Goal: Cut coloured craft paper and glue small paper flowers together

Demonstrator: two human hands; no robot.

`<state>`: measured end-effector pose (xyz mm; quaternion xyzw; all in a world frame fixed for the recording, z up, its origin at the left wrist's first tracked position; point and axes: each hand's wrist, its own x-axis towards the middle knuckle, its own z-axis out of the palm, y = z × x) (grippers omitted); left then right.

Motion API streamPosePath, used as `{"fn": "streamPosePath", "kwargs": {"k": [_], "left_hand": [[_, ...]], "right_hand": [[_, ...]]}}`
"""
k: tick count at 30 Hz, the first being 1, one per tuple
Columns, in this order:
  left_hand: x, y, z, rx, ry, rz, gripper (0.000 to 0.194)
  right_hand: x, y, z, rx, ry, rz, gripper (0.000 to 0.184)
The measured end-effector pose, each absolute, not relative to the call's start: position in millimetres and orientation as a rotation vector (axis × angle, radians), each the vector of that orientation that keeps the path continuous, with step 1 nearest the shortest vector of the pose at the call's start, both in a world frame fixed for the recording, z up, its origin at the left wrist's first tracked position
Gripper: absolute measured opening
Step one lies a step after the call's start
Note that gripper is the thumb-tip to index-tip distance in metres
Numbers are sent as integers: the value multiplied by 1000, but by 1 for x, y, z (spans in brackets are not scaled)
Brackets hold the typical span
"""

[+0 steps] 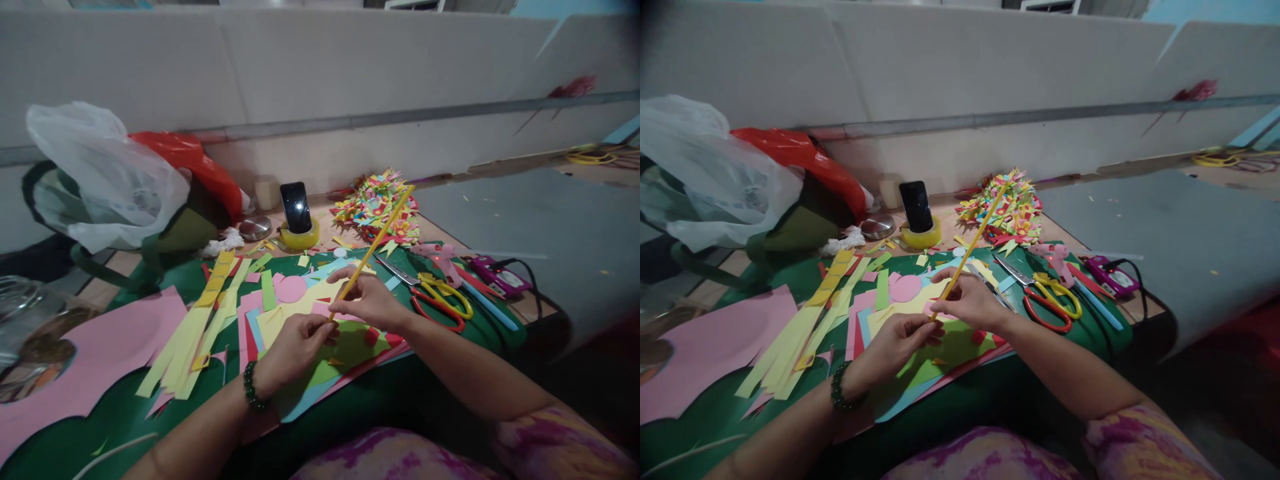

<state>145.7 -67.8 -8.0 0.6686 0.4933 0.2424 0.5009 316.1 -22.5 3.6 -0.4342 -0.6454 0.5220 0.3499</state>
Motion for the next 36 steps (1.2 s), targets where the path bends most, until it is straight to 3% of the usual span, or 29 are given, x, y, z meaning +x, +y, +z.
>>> {"fn": "streamPosePath", "kwargs": {"k": [36], "left_hand": [[140, -70, -9, 1249, 1047, 539, 49]], "right_hand": [[328, -14, 8, -1093, -1614, 1405, 47]]}}
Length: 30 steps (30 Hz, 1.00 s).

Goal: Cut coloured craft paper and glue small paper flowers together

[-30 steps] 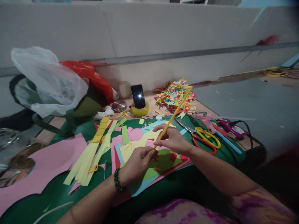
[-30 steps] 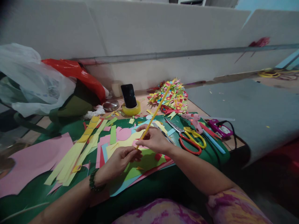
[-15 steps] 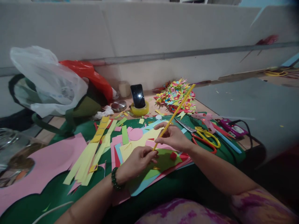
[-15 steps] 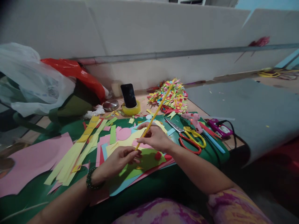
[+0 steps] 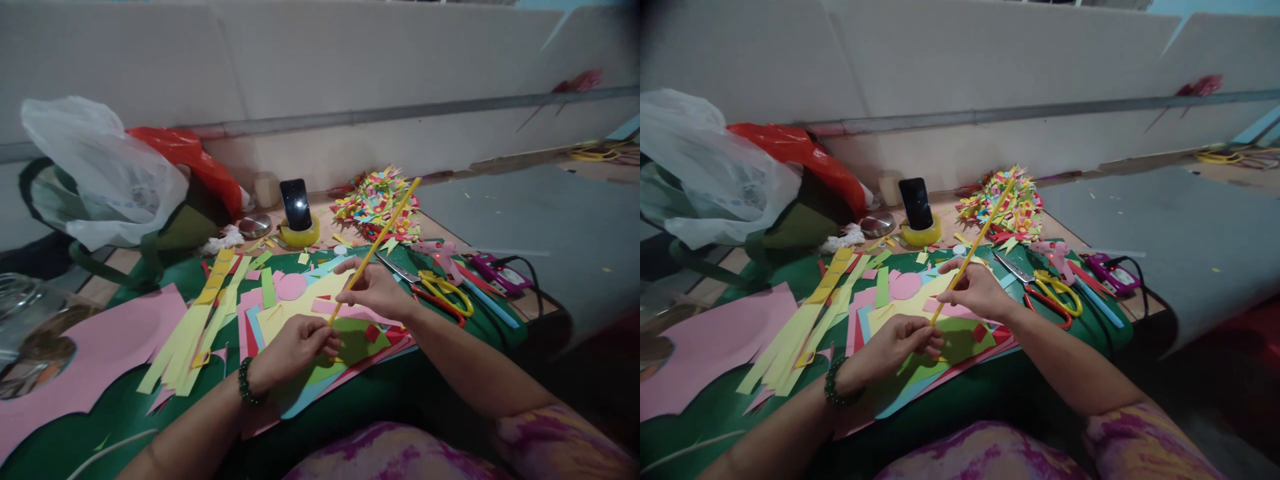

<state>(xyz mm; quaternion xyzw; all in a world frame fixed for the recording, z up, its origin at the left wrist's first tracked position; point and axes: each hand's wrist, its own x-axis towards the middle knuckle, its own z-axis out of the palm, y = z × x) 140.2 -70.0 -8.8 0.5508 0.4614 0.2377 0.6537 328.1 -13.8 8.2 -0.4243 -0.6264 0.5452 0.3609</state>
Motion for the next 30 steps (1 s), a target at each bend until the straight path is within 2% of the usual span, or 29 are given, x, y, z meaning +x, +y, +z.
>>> {"fn": "streamPosePath", "kwargs": {"k": [7, 14, 21, 30], "left_hand": [[142, -65, -2, 1520, 1150, 589, 35], [138, -64, -3, 1404, 1065, 570, 42], [130, -61, 0, 1299, 1036, 503, 54], [135, -58, 1, 1449, 1074, 585, 40]], "right_hand": [[314, -22, -3, -1084, -1632, 1439, 41], [316, -18, -2, -1054, -1530, 1508, 53], [335, -4, 9, -1047, -1453, 1413, 53], [313, -23, -1, -1086, -1528, 1401, 50]]}}
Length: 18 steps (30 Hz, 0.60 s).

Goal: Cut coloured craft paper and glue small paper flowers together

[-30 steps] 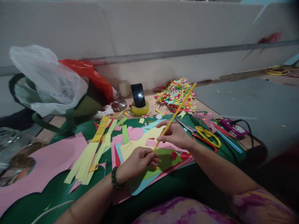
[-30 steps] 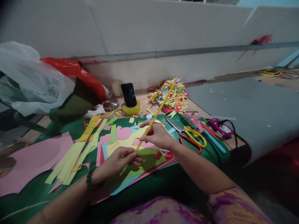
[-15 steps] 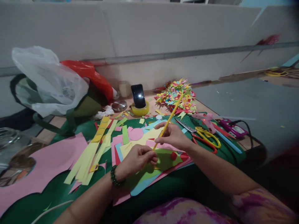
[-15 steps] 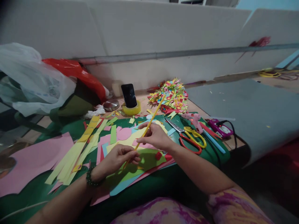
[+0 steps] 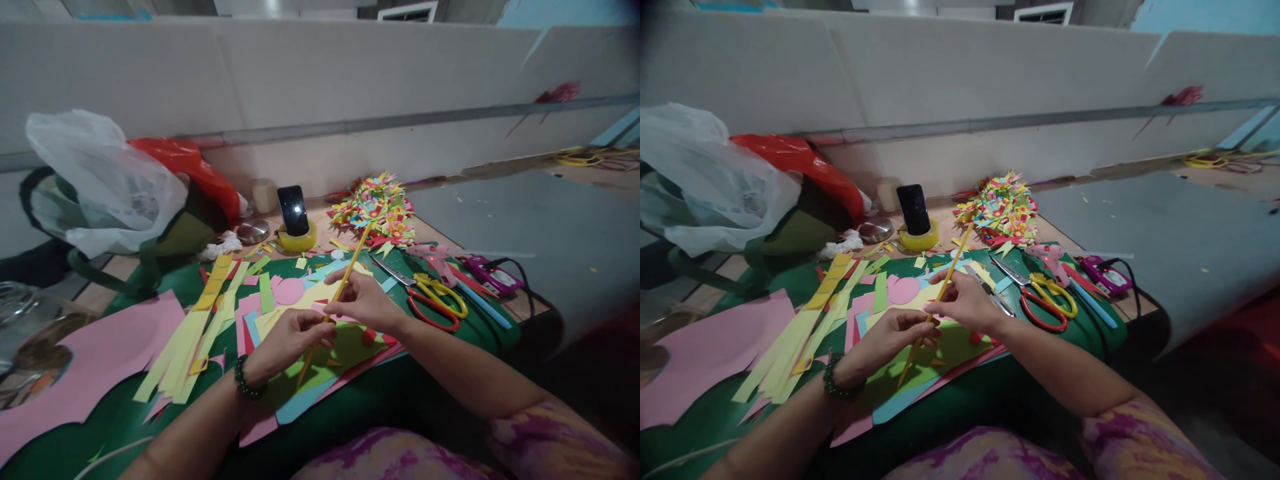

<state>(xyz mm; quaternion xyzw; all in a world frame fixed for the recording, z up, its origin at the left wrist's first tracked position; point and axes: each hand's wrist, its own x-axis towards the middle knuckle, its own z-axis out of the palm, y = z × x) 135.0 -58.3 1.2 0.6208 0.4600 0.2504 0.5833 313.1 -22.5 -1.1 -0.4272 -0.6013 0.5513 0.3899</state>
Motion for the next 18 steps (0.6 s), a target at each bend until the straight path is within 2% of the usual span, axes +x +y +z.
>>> {"fn": "streamPosePath", "kwargs": {"k": [13, 18], "left_hand": [[128, -60, -1, 1351, 1016, 543, 48], [131, -59, 1, 1417, 1045, 559, 42]], "right_hand": [[325, -12, 5, -1042, -1471, 1425, 54], [320, -15, 2, -1035, -1455, 1381, 51]]}}
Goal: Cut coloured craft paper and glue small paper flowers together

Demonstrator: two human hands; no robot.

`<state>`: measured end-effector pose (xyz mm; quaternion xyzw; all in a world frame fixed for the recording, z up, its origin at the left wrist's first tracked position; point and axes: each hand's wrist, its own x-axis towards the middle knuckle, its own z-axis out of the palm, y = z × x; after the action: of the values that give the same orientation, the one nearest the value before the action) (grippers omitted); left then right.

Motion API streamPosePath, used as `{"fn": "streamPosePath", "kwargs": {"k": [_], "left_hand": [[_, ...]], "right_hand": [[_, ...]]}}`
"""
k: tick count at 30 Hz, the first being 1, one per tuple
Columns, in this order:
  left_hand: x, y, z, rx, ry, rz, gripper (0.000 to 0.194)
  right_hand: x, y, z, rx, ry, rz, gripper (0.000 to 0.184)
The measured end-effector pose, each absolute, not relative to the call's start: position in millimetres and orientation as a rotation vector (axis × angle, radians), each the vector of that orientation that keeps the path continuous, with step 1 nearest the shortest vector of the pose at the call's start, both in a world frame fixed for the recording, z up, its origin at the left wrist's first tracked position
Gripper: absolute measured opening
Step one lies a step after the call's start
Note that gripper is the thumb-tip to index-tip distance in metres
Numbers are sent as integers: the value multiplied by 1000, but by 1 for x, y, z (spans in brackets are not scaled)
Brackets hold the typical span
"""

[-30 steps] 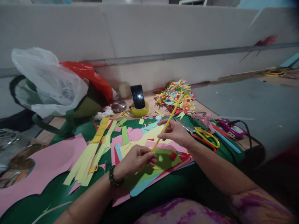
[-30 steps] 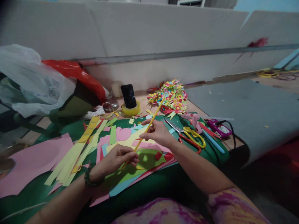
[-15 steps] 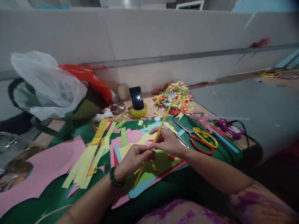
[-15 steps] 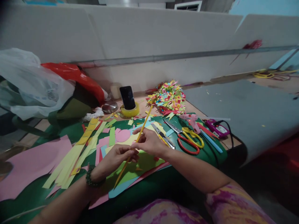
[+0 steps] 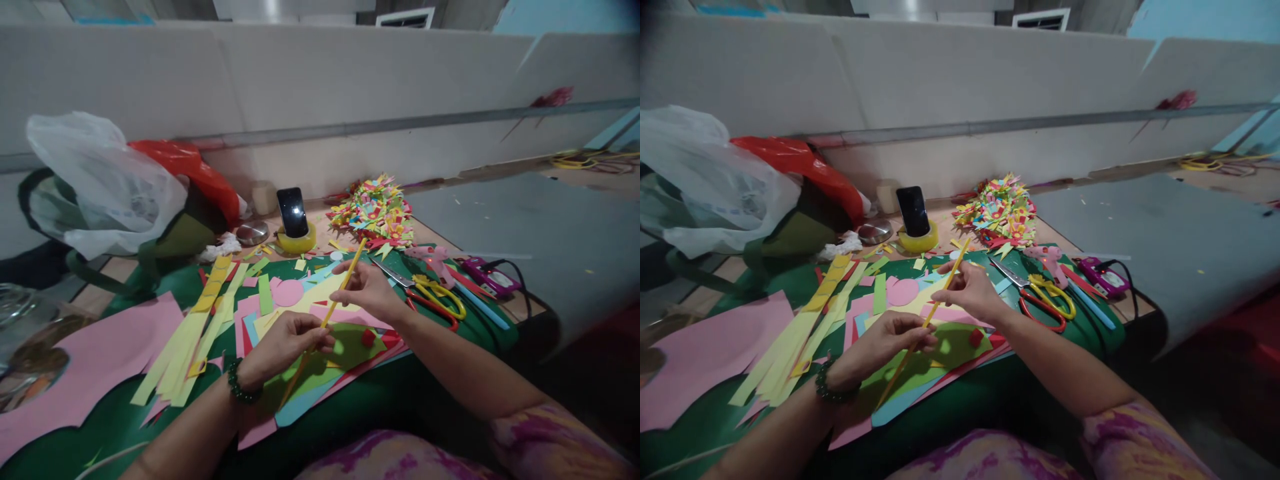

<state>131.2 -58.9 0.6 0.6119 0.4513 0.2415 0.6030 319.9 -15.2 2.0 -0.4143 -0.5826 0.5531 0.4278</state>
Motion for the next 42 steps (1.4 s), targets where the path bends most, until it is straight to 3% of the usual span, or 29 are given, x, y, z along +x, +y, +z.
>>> {"fn": "streamPosePath", "kwargs": {"k": [16, 29, 34, 38, 42], "left_hand": [[128, -60, 1, 1307, 1003, 585, 50], [134, -59, 5, 1318, 1070, 592, 41], [132, -54, 2, 1379, 1163, 684, 45], [133, -53, 5, 1497, 1041, 678, 33], [135, -55, 7, 1432, 1029, 644, 40]], "right_hand": [[323, -11, 5, -1011, -1403, 1402, 53], [309, -24, -2, -981, -1509, 1330, 42], [313, -18, 0, -907, -1390, 1345, 48], [311, -20, 0, -875, -1384, 1409, 49], [310, -20, -2, -919, -1423, 1396, 48]]}}
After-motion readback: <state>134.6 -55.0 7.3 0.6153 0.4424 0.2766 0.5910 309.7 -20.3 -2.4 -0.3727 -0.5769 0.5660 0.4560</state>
